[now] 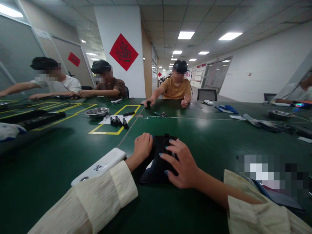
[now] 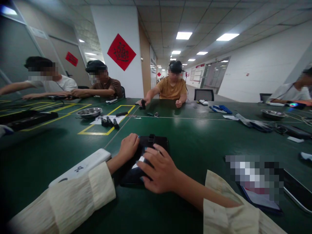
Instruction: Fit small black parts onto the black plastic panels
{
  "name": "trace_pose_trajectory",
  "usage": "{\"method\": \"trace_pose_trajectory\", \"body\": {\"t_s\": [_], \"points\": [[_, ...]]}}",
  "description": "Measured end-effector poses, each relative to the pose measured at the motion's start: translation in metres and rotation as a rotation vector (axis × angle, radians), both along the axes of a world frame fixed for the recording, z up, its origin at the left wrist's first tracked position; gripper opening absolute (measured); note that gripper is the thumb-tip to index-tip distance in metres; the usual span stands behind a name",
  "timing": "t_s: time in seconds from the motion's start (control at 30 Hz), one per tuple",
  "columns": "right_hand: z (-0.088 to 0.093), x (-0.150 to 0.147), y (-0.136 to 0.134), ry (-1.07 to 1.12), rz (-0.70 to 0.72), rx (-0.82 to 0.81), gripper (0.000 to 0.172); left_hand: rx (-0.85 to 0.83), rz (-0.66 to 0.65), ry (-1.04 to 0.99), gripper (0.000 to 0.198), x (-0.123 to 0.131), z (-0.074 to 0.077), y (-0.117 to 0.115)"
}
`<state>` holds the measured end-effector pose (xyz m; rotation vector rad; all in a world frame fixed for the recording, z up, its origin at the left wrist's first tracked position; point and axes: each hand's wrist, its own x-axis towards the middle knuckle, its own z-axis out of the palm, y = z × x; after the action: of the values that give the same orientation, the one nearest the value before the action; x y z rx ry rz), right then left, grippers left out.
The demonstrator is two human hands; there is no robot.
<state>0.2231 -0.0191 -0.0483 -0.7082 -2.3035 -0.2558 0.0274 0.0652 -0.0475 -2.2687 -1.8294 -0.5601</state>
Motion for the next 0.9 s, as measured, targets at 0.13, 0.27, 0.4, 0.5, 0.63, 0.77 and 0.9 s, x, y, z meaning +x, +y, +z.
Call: {"method": "trace_pose_trajectory", "body": {"t_s": [0.13,0.27,0.4,0.5,0.63,0.77,0.9], "points": [[0.000,-0.019,-0.016,-0.266,0.115,0.009,0.043,-0.007,-0.025,-0.134,0.018,0.000,0.000,-0.002],[-0.003,-0.028,-0.017,-0.293,0.088,-0.103,0.063,0.008,-0.172,-0.259,0.039,-0.001,-0.004,0.002],[-0.003,-0.028,-0.012,-0.373,0.074,-0.202,0.068,0.059,-0.214,-0.303,0.048,-0.002,-0.006,0.004],[-0.004,-0.030,-0.013,-0.419,0.041,-0.222,0.049,0.086,-0.205,-0.298,0.045,-0.001,-0.004,0.003],[-0.003,-0.029,-0.016,-0.432,0.078,-0.237,0.049,0.071,-0.212,-0.256,0.043,-0.002,-0.002,0.001],[0.000,-0.024,-0.013,-0.420,0.063,-0.295,0.059,0.072,-0.219,-0.237,0.042,-0.003,-0.002,0.001],[0.004,-0.021,-0.009,-0.441,0.036,-0.329,0.058,0.052,-0.218,-0.202,0.038,-0.002,-0.003,0.000]]}}
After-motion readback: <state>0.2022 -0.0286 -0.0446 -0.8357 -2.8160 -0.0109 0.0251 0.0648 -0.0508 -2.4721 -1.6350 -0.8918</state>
